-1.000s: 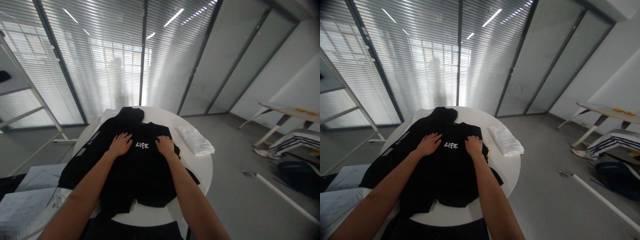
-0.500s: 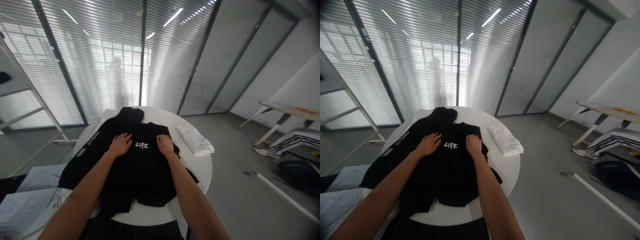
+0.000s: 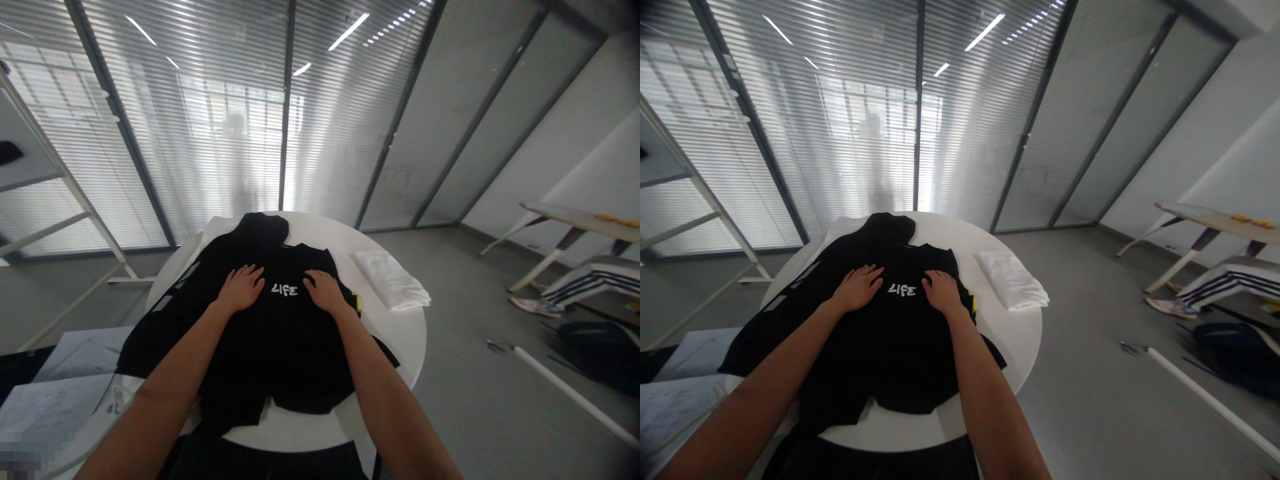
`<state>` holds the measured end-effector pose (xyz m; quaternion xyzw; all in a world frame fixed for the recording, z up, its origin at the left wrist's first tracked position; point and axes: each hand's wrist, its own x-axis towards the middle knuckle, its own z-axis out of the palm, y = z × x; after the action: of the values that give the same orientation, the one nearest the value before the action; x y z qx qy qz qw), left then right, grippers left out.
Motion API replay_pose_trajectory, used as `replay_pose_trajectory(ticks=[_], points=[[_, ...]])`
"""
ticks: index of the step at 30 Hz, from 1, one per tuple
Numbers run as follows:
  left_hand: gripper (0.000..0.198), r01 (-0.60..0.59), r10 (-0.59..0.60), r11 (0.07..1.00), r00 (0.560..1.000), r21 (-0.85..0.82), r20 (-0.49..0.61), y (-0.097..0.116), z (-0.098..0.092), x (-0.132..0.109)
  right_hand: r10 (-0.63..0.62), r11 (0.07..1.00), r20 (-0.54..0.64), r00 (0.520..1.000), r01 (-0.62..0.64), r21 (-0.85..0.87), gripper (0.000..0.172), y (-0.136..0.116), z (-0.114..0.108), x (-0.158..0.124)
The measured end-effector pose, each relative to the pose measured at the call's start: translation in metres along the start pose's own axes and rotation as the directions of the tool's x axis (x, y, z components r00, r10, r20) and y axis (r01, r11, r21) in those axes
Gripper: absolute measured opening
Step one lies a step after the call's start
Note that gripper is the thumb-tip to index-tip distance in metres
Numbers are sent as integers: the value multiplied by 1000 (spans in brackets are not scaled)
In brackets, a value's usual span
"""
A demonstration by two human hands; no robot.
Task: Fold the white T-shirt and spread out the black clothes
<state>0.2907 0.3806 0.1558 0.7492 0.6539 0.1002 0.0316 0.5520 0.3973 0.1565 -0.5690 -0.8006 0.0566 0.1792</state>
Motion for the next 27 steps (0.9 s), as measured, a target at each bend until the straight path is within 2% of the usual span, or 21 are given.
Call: replay_pose_trajectory(ticks=[3,8,18,21,24,27], points=[[58,-9,9,1000,1000,-2,-8,-1,1,0,34,999,57,998,-34,1,52,6,4,-2],[58,-9,9,1000,1000,1,-2,-1,1,-1,82,997,141,987,-79,-26,55,15,5,1],[59,-6,6,1000,1000,-4,11,1,-3,-2,125,991,110,986,-119,-54,56,19,8,3],[59,-7,7,1000,1000,-7,8,2,-3,-2,169,986,95,981,-168,-12,56,17,2,16],[58,-6,6,1000,1000,-9,6,3,-4,-2,217,976,28,976,-218,23,55,14,-4,36],[58,-11,11,1000,1000,-8,-3,2,-4,-3,226,974,2,974,-226,19,58,13,-4,51]])
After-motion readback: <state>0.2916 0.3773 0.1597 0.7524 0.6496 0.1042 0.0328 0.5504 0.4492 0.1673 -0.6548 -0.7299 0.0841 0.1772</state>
